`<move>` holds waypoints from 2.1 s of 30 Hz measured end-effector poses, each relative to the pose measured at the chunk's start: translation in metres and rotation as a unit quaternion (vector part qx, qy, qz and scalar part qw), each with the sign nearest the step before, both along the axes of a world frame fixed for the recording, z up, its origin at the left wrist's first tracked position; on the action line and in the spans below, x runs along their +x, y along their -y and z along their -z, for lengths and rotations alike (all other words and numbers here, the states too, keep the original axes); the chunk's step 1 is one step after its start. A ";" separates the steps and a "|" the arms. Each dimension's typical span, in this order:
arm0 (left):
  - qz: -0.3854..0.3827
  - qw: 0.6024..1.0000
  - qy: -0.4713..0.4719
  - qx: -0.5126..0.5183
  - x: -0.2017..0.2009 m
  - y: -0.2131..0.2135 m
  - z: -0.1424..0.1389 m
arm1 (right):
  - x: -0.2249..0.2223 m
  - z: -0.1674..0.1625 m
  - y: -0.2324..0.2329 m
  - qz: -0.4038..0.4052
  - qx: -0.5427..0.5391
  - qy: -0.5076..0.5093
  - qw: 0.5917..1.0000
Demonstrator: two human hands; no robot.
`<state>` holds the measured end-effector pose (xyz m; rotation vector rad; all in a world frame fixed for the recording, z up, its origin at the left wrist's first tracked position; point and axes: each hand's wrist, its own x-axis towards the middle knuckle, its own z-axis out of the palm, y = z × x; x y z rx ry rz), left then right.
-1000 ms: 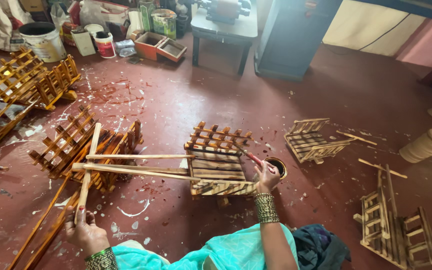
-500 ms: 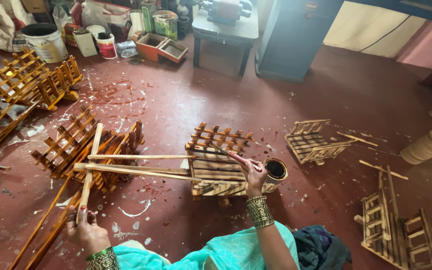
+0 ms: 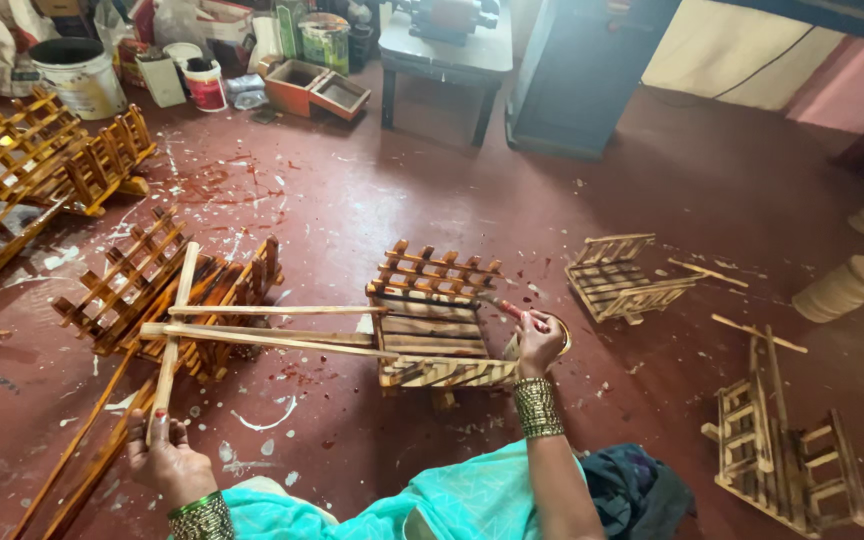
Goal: The person sits on the workshop floor holding a small wooden furniture piece steady with one hand while applying dark stain or paint to its slats with a brush in the other hand, dipping the brush into a paint can between strokes and working across the lattice surfaces of the piece.
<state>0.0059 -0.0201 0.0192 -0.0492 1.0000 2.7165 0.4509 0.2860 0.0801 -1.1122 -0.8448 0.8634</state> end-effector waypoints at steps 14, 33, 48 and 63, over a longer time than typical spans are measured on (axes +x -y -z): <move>0.012 1.000 -0.009 0.000 -0.004 0.005 0.004 | 0.009 -0.007 -0.008 0.072 0.024 0.272 0.959; 0.008 1.000 -0.001 -0.001 -0.001 0.004 0.001 | 0.000 -0.004 -0.006 -0.014 -0.008 0.065 0.998; 0.009 1.000 0.001 0.013 -0.002 0.004 0.000 | -0.054 -0.003 0.000 -0.066 0.065 0.308 0.947; -0.012 0.999 0.037 -0.009 -0.004 -0.003 0.000 | -0.049 -0.010 -0.006 -0.228 0.079 0.180 0.954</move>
